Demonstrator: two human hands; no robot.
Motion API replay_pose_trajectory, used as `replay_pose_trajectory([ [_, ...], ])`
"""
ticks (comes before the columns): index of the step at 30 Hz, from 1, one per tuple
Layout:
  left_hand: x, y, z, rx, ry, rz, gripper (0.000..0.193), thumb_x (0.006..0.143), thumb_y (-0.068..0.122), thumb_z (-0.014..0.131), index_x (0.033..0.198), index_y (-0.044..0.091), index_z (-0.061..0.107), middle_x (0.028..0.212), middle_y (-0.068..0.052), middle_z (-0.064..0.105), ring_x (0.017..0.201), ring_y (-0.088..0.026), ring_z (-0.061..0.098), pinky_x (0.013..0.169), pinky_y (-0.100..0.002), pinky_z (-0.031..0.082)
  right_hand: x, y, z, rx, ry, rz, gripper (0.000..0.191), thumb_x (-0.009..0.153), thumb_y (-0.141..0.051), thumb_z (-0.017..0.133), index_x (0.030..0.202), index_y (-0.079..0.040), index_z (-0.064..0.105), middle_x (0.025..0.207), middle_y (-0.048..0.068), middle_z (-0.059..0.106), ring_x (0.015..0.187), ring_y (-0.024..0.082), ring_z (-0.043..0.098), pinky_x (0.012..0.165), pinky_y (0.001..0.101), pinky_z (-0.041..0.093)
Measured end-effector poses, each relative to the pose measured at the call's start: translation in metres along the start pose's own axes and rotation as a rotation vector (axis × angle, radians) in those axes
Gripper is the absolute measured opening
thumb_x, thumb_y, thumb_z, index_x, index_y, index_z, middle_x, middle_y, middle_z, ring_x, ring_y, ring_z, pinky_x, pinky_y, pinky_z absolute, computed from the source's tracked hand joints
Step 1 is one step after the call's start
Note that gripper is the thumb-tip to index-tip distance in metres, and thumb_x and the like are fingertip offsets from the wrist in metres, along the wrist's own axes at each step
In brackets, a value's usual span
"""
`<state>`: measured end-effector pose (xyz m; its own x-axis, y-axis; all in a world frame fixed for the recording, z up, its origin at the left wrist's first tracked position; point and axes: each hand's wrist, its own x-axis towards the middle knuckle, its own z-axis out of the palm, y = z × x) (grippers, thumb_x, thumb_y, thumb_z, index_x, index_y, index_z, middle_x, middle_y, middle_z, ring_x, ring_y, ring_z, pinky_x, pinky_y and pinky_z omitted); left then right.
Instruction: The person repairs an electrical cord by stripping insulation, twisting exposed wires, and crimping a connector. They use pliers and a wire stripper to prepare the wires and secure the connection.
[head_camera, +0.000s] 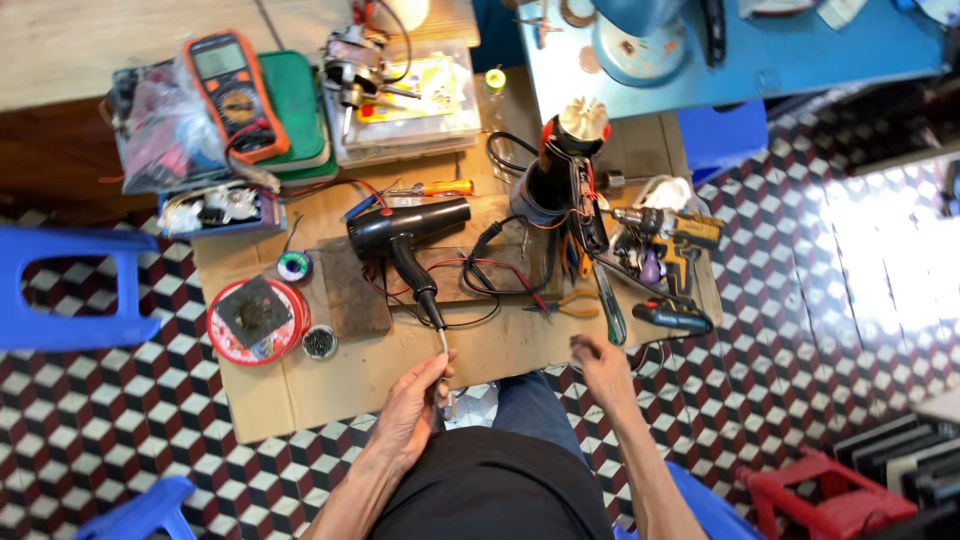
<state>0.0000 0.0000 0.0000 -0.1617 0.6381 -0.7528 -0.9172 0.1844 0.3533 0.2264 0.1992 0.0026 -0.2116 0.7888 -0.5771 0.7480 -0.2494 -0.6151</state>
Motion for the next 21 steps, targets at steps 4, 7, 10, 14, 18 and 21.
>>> replay_pose_trajectory([
  [4, -0.005, -0.013, 0.000, 0.006, 0.112, 0.076, 0.032, 0.096, 0.023, 0.068, 0.118, 0.000, 0.070, 0.085, 0.002, 0.063, 0.065, -0.005, 0.052, 0.058, -0.022, 0.043, 0.043, -0.021, -0.015, -0.419, 0.116, -0.421, 0.030, 0.092, -0.016, 0.057, 0.117, -0.006, 0.071, 0.114, 0.023, 0.070, 0.107, 0.040, 0.064, 0.092, 0.0458, 0.050],
  [7, -0.007, -0.026, 0.005, -0.014, 0.220, 0.088, 0.031, 0.095, 0.024, 0.069, 0.115, 0.000, 0.070, 0.084, 0.001, 0.063, 0.065, -0.006, 0.052, 0.055, -0.023, 0.041, 0.065, -0.037, -0.019, -0.488, 0.061, -0.490, 0.037, 0.087, -0.016, 0.059, 0.122, -0.004, 0.065, 0.114, 0.027, 0.064, 0.107, 0.045, 0.060, 0.090, 0.0523, 0.048],
  [10, -0.002, -0.041, 0.013, -0.110, 0.334, 0.114, 0.030, 0.093, 0.022, 0.070, 0.113, -0.001, 0.070, 0.083, -0.001, 0.064, 0.065, -0.008, 0.053, 0.053, -0.024, 0.039, 0.083, -0.048, -0.022, -0.334, 0.162, -0.499, 0.045, 0.089, -0.018, 0.058, 0.131, -0.001, 0.056, 0.113, 0.026, 0.061, 0.102, 0.044, 0.059, 0.087, 0.0529, 0.048],
  [14, -0.002, -0.057, 0.024, -0.274, 0.459, 0.176, 0.027, 0.093, 0.020, 0.073, 0.110, -0.001, 0.071, 0.086, -0.004, 0.066, 0.068, -0.009, 0.055, 0.053, -0.024, 0.040, 0.096, -0.066, -0.022, -0.370, 0.209, -0.578, 0.043, 0.094, -0.023, 0.063, 0.128, 0.001, 0.053, 0.116, 0.026, 0.060, 0.107, 0.044, 0.058, 0.090, 0.0532, 0.047],
  [18, -0.009, -0.053, 0.031, -0.364, 0.491, 0.279, 0.027, 0.094, 0.019, 0.071, 0.112, -0.001, 0.071, 0.089, -0.004, 0.068, 0.071, -0.010, 0.059, 0.060, -0.025, 0.045, 0.098, -0.090, -0.007, -0.298, 0.278, -0.500, 0.054, 0.089, -0.027, 0.070, 0.129, 0.003, 0.051, 0.120, 0.029, 0.058, 0.111, 0.048, 0.054, 0.093, 0.0552, 0.044],
  [21, -0.024, -0.044, 0.039, -0.368, 0.446, 0.390, 0.031, 0.091, 0.014, 0.068, 0.119, 0.000, 0.069, 0.090, -0.003, 0.069, 0.075, -0.010, 0.062, 0.071, -0.025, 0.052, 0.105, -0.102, -0.003, -0.220, 0.337, -0.301, 0.059, 0.084, -0.027, 0.074, 0.127, 0.004, 0.047, 0.122, 0.032, 0.056, 0.115, 0.051, 0.051, 0.098, 0.0570, 0.040],
])
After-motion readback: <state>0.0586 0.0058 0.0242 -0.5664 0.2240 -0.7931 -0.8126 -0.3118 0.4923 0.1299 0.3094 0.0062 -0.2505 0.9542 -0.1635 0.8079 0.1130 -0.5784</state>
